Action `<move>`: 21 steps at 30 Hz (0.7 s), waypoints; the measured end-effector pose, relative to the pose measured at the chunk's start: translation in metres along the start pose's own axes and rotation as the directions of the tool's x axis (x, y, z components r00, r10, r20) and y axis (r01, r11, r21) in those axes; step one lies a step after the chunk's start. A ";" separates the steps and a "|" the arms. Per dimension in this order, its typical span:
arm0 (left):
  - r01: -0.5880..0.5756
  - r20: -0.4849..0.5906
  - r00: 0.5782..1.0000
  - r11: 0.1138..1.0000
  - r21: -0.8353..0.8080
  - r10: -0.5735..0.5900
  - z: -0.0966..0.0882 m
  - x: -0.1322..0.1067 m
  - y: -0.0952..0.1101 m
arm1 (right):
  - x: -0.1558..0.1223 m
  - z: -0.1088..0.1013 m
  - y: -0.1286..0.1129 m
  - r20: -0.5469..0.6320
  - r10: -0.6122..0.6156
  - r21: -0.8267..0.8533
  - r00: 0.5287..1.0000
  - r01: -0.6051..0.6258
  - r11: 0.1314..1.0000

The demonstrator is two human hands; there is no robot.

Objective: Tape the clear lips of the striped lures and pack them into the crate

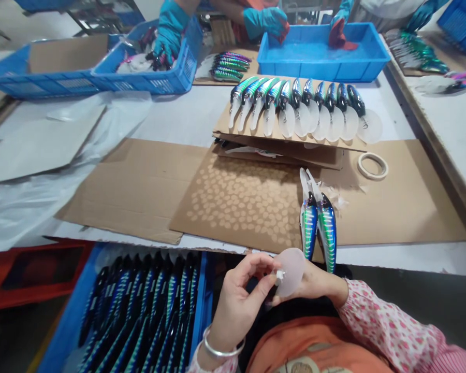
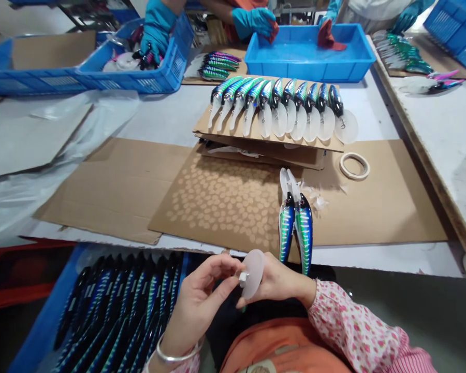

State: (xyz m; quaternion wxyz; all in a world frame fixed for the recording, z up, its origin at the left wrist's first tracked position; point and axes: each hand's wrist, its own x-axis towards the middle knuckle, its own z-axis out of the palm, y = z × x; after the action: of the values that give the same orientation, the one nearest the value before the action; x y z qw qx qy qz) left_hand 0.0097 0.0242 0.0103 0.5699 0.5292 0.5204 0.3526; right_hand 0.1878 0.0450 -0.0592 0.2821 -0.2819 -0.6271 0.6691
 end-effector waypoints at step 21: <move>0.047 -0.025 0.998 0.991 -0.124 -0.050 -0.001 -0.003 -0.007 | 0.002 0.002 0.003 0.023 0.000 -0.001 1.000 0.000 1.000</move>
State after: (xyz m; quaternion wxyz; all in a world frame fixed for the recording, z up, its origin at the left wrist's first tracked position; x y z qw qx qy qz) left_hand 0.0069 0.0207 0.0045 0.6025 0.4750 0.5184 0.3777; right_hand 0.1849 0.0444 -0.0625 0.2748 -0.2742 -0.6307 0.6719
